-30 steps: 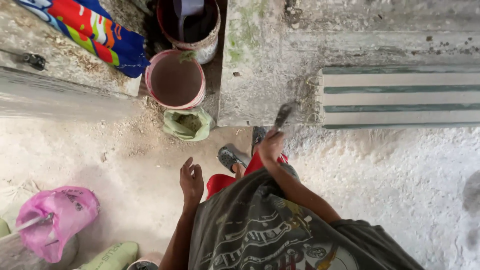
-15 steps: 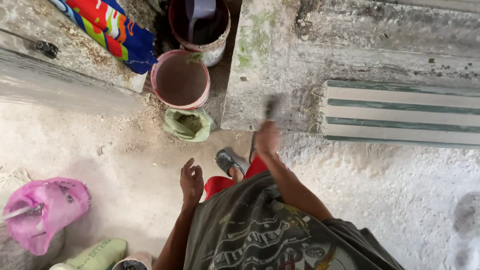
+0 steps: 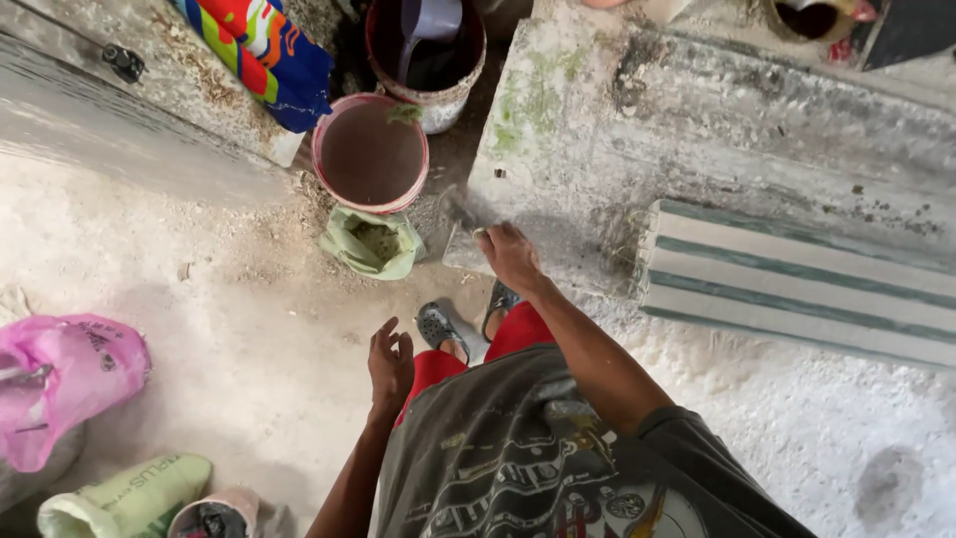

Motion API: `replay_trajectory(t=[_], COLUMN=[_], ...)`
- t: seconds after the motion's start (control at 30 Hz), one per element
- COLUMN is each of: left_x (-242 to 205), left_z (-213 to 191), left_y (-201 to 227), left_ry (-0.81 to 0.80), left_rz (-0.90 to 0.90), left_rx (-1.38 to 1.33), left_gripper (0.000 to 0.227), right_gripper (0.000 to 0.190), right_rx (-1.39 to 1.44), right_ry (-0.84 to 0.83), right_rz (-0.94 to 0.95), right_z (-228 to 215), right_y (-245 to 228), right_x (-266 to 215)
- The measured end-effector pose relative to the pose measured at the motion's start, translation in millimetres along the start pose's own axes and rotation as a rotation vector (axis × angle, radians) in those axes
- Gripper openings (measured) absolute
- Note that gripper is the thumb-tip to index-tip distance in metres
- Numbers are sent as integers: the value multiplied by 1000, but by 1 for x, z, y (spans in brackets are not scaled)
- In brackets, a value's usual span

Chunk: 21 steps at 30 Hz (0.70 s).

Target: The person scrapes a long, striped tile with a small metal tool, removing residue from the surface. They work along the length of the tile, holding it steady with one hand while scraping with the other.

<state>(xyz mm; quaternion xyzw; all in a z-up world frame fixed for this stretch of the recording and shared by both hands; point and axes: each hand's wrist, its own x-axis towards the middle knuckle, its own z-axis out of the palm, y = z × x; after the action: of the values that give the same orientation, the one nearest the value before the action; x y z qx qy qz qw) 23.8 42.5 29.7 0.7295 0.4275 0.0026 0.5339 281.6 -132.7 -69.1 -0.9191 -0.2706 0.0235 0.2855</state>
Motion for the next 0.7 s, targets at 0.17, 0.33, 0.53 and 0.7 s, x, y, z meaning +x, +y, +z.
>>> replay_trajectory(t=[0.17,0.33,0.53,0.7], left_x=[-2,-2,-6,-5], left_z=[8,28,35,51], left_y=[2,5,26,3], left_ry=[80,120,193,260], left_rz=[-57,-69,-53,-81], left_rx=[-62,-88,-123,-181], left_gripper=[45,44,42,42], right_gripper=[31,35,46,37], right_rx=[-296,-239,-831,-135], right_ry=[335,69,31,-498], right_rz=[220,-86,55,23], right_z=[-44,-42,-4,-26], right_y=[48,21,112,17], right_x=[21,25,37,38])
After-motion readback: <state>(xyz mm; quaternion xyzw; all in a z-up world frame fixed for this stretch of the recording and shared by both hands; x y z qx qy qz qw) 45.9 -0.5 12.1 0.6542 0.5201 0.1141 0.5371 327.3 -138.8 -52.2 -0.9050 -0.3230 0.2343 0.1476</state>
